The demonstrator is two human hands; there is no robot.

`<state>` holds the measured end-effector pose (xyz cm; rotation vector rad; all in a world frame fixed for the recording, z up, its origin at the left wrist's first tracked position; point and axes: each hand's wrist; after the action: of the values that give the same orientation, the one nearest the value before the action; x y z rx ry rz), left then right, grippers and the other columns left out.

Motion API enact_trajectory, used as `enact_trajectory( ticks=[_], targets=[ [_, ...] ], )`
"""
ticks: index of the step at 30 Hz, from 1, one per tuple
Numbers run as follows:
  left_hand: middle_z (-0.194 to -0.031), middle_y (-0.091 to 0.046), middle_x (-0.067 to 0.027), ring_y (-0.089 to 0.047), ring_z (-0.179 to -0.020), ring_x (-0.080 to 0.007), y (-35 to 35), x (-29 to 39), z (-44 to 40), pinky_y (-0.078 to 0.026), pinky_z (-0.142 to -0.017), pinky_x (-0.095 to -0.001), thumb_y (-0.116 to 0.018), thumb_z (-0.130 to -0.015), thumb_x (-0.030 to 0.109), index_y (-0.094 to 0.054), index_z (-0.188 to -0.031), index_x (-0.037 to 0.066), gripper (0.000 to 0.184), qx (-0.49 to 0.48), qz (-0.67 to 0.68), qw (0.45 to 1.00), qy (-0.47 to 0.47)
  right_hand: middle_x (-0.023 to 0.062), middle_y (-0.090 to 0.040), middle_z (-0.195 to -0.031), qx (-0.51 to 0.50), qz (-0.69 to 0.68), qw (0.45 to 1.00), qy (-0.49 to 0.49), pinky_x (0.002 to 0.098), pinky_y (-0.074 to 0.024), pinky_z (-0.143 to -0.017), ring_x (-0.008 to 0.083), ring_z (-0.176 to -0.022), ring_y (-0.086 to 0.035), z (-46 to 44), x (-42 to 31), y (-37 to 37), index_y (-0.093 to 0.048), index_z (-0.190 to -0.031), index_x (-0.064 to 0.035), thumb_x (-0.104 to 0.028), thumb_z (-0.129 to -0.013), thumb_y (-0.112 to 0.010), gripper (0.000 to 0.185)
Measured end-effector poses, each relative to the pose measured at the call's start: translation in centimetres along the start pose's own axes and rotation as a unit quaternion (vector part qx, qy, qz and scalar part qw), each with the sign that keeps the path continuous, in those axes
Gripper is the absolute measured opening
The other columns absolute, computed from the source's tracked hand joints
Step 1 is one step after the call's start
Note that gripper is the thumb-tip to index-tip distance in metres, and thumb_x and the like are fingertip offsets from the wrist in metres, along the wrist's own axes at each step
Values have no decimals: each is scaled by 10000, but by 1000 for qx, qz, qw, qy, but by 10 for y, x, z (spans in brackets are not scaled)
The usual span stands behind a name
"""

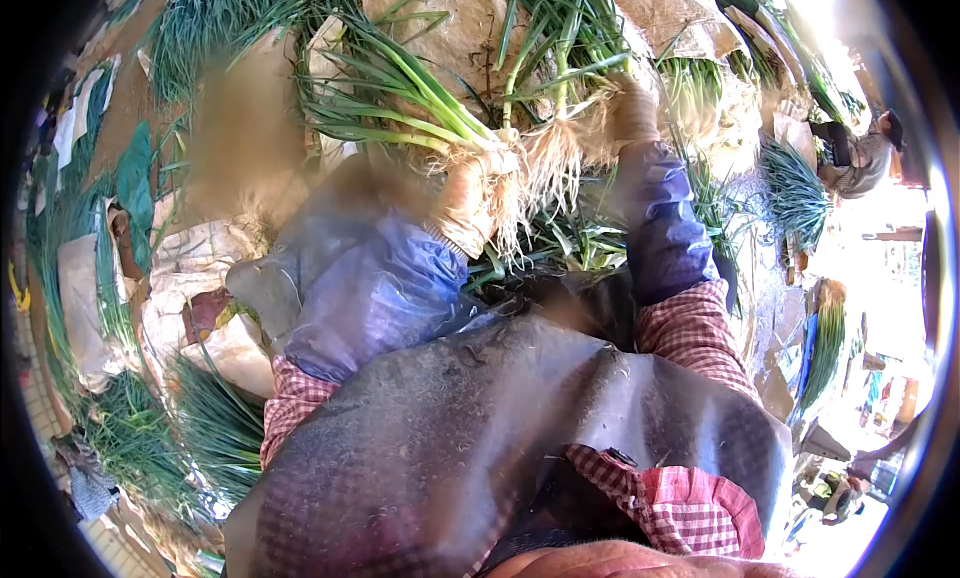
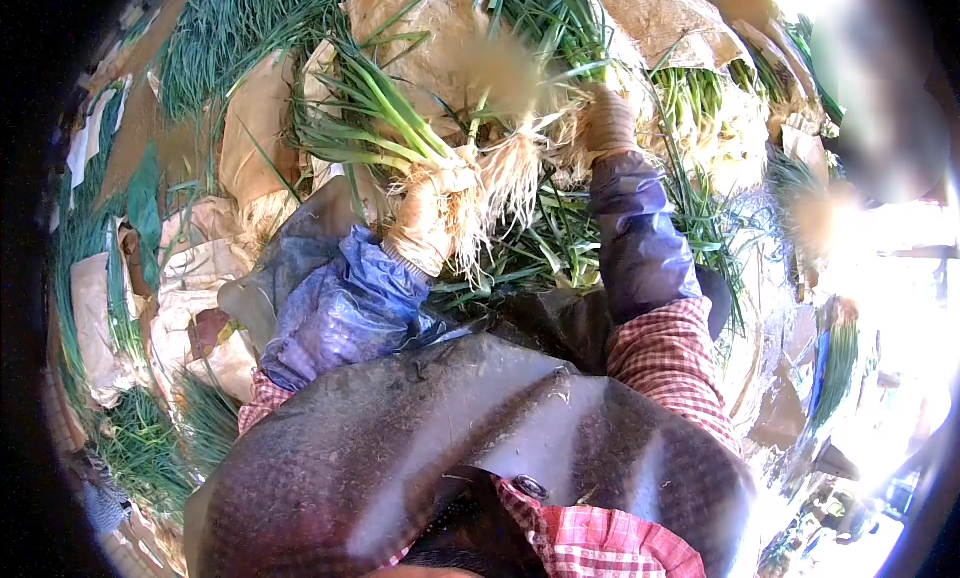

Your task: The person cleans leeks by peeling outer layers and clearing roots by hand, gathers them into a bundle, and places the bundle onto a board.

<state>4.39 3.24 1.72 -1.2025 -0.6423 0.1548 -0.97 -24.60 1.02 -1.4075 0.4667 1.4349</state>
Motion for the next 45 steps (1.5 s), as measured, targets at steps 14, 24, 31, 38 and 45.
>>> enact_trajectory(
  ticks=[14,24,31,38,45],
  targets=[
    [-946,-589,-145,-599,-910,-256,-4,-7,5,-509,-854,-358,-573,-739,-62,-535,-1076,-35,340,-45,53,997,45,64,-621,-1090,-212,282,913,-203,314,-403,-971,164,-1164,-466,103,0,-52,-610,-1104,-62,-488,-869,-571,489],
    [-869,-630,-147,-607,-676,-206,9,-27,9,-534,-615,-303,-559,-711,-25,-572,-979,-16,268,17,-68,996,50,5,-620,-732,-179,381,890,175,205,-438,-540,61,-583,-530,120,12,-76,-652,-916,-27,-181,-829,-656,177],
    [-823,-576,-103,-531,-598,-177,3,-13,20,-482,-525,-287,-578,-719,56,-559,-995,48,277,-90,20,986,139,54,-636,-1060,-239,-152,948,147,279,-490,-616,155,-681,-569,-2,61,0,-573,-1022,-88,-201,-802,-627,253],
    [-761,-533,-84,-499,-612,-185,2,-9,25,-437,-547,-300,-575,-691,62,-545,-1010,60,320,-164,82,964,191,121,-589,-1163,-406,-147,899,-78,309,-461,-898,226,-921,-613,56,24,-50,-468,-1276,-26,-219,-834,-623,507],
    [-745,-519,-87,-496,-630,-180,-5,5,26,-421,-566,-299,-578,-705,66,-548,-974,42,272,-196,116,966,120,71,-645,-844,-361,27,926,-112,207,-425,-581,112,-658,-554,88,12,-33,-606,-1091,21,-74,-779,-642,329]
  ],
)
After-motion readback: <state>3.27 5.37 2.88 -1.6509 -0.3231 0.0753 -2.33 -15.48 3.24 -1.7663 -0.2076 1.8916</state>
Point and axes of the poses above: each hand's wrist, its own z-axis away from the middle knuckle, its own y-axis out of the back of the hand, x = y × z
